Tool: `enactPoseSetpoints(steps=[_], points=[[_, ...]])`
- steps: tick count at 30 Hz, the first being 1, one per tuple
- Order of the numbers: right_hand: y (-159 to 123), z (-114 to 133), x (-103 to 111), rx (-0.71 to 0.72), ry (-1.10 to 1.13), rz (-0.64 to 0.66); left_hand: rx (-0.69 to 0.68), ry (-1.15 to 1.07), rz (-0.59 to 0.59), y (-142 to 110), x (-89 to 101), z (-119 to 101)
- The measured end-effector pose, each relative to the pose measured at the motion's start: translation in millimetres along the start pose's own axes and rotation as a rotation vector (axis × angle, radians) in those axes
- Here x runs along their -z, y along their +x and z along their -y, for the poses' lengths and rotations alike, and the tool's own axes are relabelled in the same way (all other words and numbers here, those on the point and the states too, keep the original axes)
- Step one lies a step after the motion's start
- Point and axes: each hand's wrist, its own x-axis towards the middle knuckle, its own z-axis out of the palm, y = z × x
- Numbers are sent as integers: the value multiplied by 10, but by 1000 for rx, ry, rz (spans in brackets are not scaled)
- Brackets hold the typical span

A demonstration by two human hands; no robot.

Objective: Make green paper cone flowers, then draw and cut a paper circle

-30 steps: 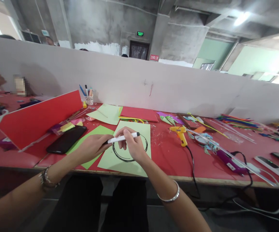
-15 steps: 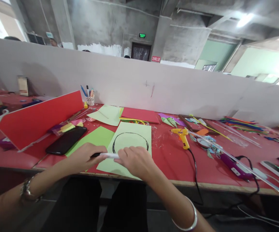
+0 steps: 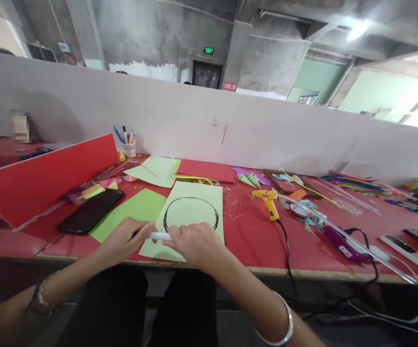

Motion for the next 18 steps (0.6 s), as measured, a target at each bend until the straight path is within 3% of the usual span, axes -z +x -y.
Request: enactPoseSetpoints(steps=[4,7,9,14,18], points=[[-3,-268,-223,-256,128,68,22,19,115,117,13,284],[-85,-558,-447,-595,86,33,107,130,85,148,65,636],[-140,-713,-582,-749,24,50,183,281,71,154,93,865],[-140,-883,-786,-861,188,86,291,640,110,207,68,1137],[-84,-940,-891,-919,453,19,219,786,111,281,25,1166]])
